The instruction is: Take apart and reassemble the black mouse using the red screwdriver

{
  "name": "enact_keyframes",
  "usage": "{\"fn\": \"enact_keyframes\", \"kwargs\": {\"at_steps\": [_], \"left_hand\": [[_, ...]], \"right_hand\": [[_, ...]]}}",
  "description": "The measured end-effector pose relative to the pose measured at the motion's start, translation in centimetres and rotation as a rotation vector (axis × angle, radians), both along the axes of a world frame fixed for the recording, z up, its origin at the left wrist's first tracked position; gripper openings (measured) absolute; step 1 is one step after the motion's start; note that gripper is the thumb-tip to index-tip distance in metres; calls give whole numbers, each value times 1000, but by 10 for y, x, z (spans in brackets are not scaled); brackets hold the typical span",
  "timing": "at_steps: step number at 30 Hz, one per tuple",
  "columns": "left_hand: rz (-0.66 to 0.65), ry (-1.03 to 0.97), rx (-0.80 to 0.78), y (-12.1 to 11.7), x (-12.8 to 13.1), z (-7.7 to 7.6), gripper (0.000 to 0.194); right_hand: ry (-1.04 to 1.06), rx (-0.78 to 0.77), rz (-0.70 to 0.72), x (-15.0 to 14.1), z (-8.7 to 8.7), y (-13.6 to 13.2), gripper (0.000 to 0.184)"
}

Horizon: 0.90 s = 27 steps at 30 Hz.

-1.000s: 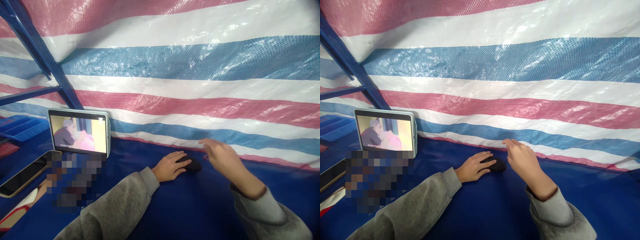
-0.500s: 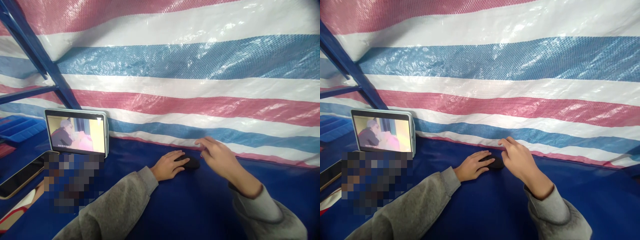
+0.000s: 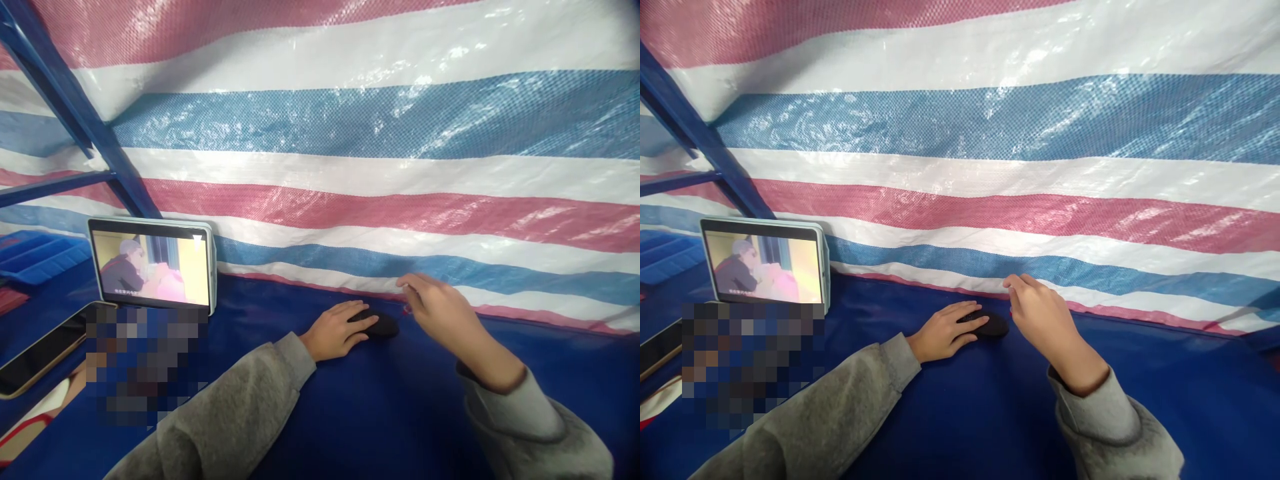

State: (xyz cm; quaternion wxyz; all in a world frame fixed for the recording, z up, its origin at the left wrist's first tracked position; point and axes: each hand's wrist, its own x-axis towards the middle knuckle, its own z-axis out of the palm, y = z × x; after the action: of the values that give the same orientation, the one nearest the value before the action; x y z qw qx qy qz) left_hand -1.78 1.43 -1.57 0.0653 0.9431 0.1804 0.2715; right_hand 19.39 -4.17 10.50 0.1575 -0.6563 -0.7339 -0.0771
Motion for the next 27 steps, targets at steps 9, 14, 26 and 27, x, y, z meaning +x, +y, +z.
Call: {"fn": "enact_keyframes", "kwargs": {"at_steps": [9,14,26,27], "left_hand": [[0,-2,-25,0,0,0,41],[-1,0,-26,0,0,0,41],[3,-2,-9,0,0,0,41],[3,-3,-11,0,0,0,41]], "right_hand": [[8,-21,-6,1,1,0,30],[-1,6,14,1,0,0,34],[-17,5,1,1,1,-1,34],[-9,6,-2,1,1,-1,32]]}}
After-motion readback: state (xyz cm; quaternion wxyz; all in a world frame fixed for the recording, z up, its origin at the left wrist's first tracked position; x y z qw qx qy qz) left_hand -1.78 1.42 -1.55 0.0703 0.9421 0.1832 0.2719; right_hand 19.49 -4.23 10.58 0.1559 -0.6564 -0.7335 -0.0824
